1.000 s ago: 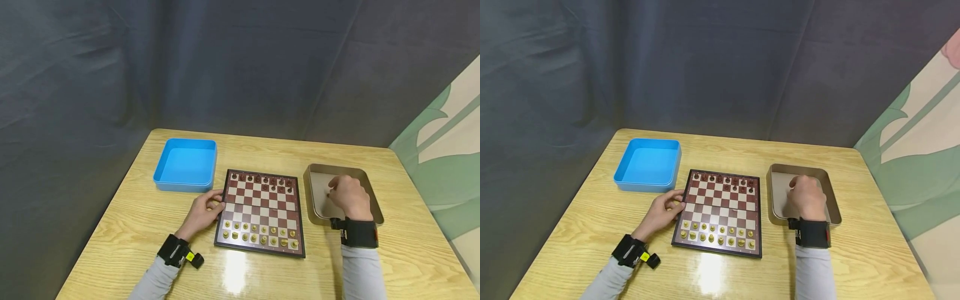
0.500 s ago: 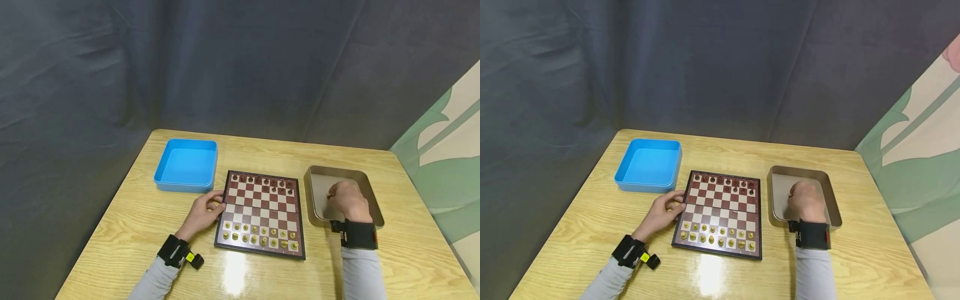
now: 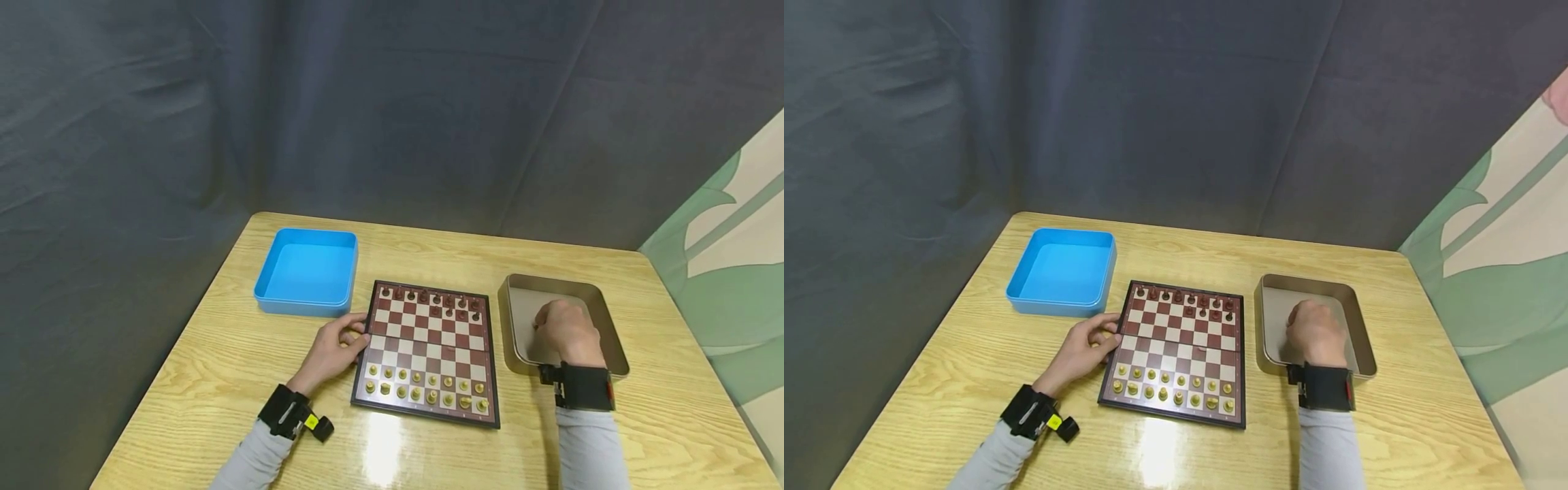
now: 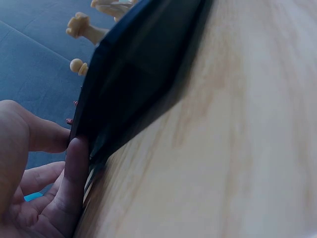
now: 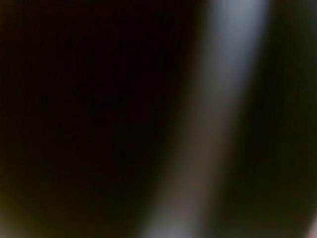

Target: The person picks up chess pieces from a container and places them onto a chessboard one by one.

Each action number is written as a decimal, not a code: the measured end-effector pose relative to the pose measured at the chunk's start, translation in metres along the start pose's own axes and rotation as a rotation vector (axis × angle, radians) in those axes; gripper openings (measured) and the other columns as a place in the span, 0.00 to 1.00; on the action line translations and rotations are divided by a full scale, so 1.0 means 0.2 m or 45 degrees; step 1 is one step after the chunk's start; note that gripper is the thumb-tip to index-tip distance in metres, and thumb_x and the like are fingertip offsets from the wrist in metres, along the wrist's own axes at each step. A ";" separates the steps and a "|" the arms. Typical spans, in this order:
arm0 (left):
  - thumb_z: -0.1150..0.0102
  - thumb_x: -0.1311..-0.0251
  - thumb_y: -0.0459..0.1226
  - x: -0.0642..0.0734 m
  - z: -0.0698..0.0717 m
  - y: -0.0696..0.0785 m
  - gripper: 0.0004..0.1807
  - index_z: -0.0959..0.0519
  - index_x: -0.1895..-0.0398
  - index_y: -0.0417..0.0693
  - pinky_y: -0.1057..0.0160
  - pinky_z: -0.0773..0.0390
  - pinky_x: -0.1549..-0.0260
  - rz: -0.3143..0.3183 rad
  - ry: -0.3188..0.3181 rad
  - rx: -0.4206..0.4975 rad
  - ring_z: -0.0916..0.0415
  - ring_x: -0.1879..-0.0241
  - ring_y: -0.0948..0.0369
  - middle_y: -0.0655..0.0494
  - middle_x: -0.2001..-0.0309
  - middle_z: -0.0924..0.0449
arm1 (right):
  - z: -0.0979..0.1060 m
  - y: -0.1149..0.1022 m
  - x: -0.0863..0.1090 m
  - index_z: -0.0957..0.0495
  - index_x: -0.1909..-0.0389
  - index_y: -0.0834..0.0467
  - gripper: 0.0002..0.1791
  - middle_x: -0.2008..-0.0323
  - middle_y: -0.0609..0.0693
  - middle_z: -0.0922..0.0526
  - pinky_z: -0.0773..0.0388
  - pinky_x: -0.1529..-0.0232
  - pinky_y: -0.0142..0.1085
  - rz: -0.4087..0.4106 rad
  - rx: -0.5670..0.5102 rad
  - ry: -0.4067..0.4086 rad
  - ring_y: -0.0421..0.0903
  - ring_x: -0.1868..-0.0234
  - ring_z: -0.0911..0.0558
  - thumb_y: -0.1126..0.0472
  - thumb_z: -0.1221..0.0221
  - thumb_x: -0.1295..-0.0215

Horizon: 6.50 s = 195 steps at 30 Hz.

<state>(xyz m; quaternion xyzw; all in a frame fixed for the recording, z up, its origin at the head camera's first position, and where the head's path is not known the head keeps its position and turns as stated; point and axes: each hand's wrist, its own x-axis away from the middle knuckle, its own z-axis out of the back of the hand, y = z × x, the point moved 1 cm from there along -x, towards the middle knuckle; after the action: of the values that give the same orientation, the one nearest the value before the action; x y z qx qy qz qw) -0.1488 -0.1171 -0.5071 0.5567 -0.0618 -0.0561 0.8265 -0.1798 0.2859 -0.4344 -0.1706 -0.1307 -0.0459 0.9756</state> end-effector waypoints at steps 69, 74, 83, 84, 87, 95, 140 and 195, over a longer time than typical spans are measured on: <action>0.45 0.47 0.32 0.05 0.03 0.16 0.23 0.33 0.46 0.43 0.57 0.25 0.82 -0.044 -0.032 0.034 0.26 0.74 0.52 0.46 0.61 0.28 | -0.04 -0.57 0.01 0.22 0.68 0.51 0.06 0.74 0.41 0.25 0.39 0.90 0.33 0.788 -0.228 0.577 0.37 0.87 0.34 0.62 0.43 0.46; 0.45 0.47 0.31 0.05 0.03 0.16 0.23 0.33 0.46 0.42 0.56 0.25 0.82 -0.046 -0.030 0.050 0.26 0.74 0.51 0.45 0.61 0.28 | -0.05 -0.59 0.00 0.21 0.67 0.51 0.06 0.72 0.41 0.25 0.37 0.87 0.33 0.826 -0.233 0.580 0.36 0.83 0.33 0.63 0.43 0.47; 0.43 0.48 0.35 0.01 0.02 0.07 0.23 0.32 0.46 0.48 0.60 0.24 0.82 -0.035 -0.021 0.034 0.25 0.75 0.56 0.50 0.61 0.28 | -0.06 -0.63 -0.02 0.21 0.68 0.49 0.06 0.71 0.40 0.24 0.36 0.86 0.33 0.811 -0.254 0.555 0.36 0.83 0.32 0.61 0.41 0.47; 0.43 0.48 0.36 0.00 0.01 0.04 0.23 0.32 0.46 0.50 0.61 0.24 0.82 -0.033 -0.021 0.031 0.25 0.75 0.58 0.52 0.62 0.28 | -0.06 -0.63 -0.02 0.21 0.67 0.48 0.06 0.71 0.39 0.25 0.36 0.86 0.33 0.812 -0.252 0.550 0.36 0.83 0.33 0.61 0.41 0.47; 0.43 0.48 0.37 -0.01 0.00 0.01 0.24 0.32 0.46 0.50 0.63 0.25 0.82 -0.038 -0.031 0.028 0.26 0.76 0.60 0.53 0.62 0.28 | -0.07 -0.63 -0.03 0.22 0.67 0.47 0.07 0.73 0.38 0.26 0.37 0.87 0.33 0.820 -0.244 0.536 0.36 0.83 0.33 0.61 0.41 0.48; 0.45 0.47 0.33 0.04 0.03 0.14 0.23 0.33 0.46 0.42 0.63 0.24 0.81 -0.061 -0.047 0.035 0.25 0.73 0.52 0.45 0.60 0.28 | -0.09 -0.67 -0.05 0.22 0.69 0.44 0.08 0.71 0.39 0.24 0.36 0.85 0.33 0.868 -0.251 0.506 0.36 0.83 0.32 0.61 0.41 0.48; 0.43 0.48 0.38 -0.02 0.00 -0.01 0.23 0.31 0.46 0.53 0.63 0.25 0.83 -0.041 -0.018 0.002 0.25 0.76 0.62 0.57 0.63 0.28 | -0.29 -0.72 -0.16 0.18 0.74 0.48 0.05 0.74 0.42 0.21 0.35 0.85 0.30 0.805 -0.118 0.339 0.35 0.81 0.29 0.62 0.37 0.52; 0.43 0.48 0.38 -0.01 0.00 0.00 0.23 0.32 0.46 0.52 0.63 0.24 0.82 -0.046 -0.030 -0.004 0.25 0.75 0.61 0.56 0.62 0.28 | -0.05 -0.48 -0.05 0.20 0.69 0.51 0.06 0.75 0.43 0.24 0.37 0.87 0.33 0.796 -0.238 0.502 0.38 0.86 0.33 0.63 0.40 0.49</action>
<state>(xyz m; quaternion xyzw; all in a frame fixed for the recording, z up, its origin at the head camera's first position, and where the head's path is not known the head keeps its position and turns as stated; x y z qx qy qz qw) -0.1514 -0.1160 -0.5064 0.5557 -0.0614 -0.0778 0.8255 -0.1995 0.1938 -0.4158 -0.2785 0.1227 0.2103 0.9291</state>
